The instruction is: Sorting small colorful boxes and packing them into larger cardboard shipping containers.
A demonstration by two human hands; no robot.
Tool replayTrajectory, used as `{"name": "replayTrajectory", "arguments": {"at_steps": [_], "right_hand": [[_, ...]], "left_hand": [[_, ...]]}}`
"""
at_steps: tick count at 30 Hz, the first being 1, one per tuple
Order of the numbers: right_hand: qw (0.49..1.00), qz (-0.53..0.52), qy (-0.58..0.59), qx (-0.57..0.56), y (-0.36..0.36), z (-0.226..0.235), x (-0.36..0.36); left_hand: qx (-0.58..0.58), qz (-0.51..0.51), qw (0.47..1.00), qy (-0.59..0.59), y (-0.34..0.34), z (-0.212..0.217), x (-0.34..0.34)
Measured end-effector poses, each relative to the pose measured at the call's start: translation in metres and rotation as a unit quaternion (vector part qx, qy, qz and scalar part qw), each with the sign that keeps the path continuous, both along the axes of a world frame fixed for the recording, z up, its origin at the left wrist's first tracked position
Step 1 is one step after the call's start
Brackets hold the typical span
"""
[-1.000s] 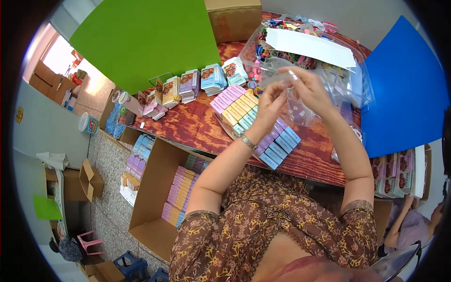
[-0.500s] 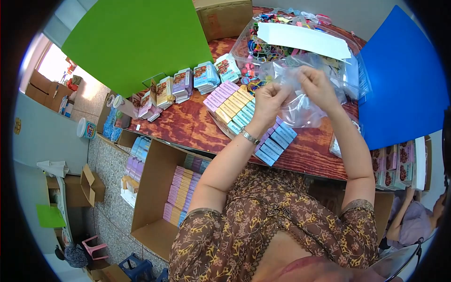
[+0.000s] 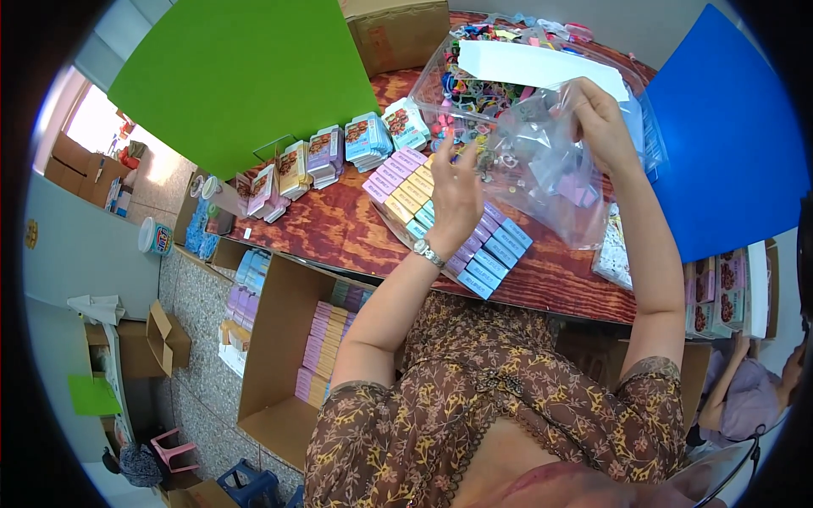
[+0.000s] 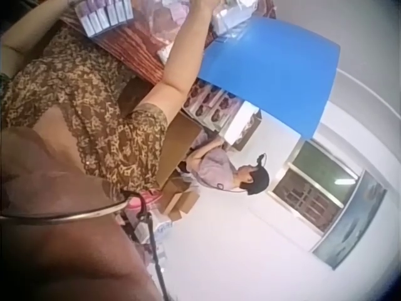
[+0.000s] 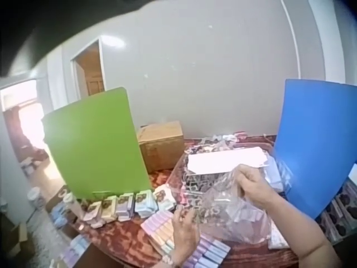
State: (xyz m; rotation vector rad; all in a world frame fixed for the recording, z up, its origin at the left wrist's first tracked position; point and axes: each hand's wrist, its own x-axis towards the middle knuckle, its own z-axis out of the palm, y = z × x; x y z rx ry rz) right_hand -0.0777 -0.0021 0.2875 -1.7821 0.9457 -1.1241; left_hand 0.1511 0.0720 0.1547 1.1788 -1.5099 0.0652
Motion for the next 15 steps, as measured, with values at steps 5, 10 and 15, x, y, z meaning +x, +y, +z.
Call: {"name": "replayTrajectory", "arguments": {"at_steps": [5, 10, 15], "right_hand": [[0.994, 0.104, 0.039, -0.007, 0.019, 0.020, 0.053], [0.965, 0.257, -0.014, -0.048, 0.027, 0.012, 0.115], [0.928, 0.367, 0.011, 0.063, 0.034, 0.027, 0.155]], "left_hand": [[0.002, -0.168, 0.966, -0.198, -0.017, 0.015, 0.016], [0.065, -0.262, 0.960, 0.073, -0.024, 0.048, 0.023], [0.016, -0.098, 0.989, 0.108, -0.036, 0.047, 0.082]]}}
